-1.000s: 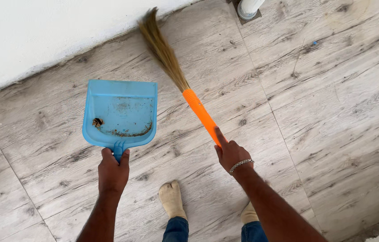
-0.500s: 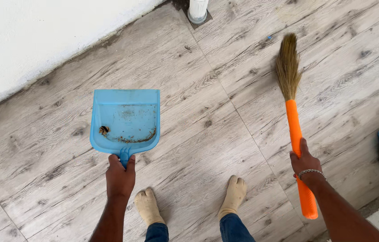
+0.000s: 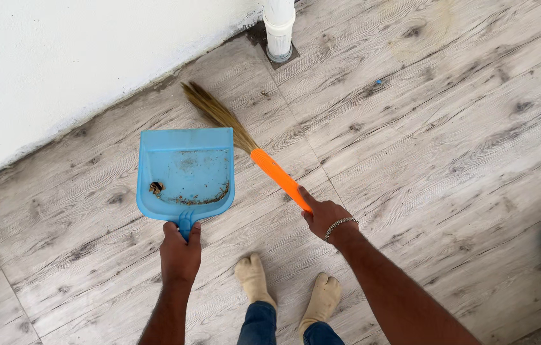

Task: The person sweeps a tiled floor using a broom and dustpan, gathering debris into the dustpan. They move around the room to collect dirt from various areas, including near a white pipe and along the walls. Finally, they place the collected debris into a blue plastic bag.

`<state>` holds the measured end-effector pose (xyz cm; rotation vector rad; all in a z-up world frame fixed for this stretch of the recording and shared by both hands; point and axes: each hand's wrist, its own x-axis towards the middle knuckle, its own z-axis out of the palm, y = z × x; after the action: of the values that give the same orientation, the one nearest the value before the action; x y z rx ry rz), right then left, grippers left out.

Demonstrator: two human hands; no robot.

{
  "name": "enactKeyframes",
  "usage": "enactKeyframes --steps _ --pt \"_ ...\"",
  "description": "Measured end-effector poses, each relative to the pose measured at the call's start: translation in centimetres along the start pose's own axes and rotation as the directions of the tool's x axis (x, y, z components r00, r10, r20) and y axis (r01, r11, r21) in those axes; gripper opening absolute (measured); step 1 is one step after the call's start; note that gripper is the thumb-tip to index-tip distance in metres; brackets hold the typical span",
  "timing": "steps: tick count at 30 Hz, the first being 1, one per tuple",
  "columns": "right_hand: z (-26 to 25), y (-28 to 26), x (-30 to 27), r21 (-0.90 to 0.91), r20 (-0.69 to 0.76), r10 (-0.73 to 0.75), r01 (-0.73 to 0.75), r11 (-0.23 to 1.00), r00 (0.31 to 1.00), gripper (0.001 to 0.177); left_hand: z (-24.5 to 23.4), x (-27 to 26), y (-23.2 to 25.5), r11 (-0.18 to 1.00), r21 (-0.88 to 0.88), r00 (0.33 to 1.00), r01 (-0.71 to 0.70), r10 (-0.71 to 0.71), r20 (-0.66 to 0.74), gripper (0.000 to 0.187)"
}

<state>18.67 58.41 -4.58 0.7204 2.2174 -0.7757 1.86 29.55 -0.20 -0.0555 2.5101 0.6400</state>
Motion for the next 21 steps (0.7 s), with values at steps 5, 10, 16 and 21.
enactKeyframes --steps 5,10,16,21 --pt "-1.1 3.9 -0.6 0.535 0.117 0.426 -0.419 0.734 0.897 0.074 -0.2 0.4 -0.4 1.0 -0.005 0.999 0.028 -0.028 0.032 0.045" --pt "-0.7 12.1 -5.4 0.42 0.113 0.609 -0.593 0.686 0.785 0.079 -0.5 1.2 -0.1 1.0 -0.016 1.0 0.0 0.0 0.017 0.045" --pt "1.2 15.0 -8.9 0.444 -0.015 0.646 -0.574 0.688 0.763 0.078 -0.9 2.2 1.3 0.999 -0.034 0.998 0.014 -0.012 0.055 0.045" --pt "5.9 9.2 -8.8 -0.038 -0.108 0.212 -0.217 0.975 0.971 0.077 -0.4 2.6 1.4 0.999 -0.032 0.999 -0.012 0.013 0.043 0.045"
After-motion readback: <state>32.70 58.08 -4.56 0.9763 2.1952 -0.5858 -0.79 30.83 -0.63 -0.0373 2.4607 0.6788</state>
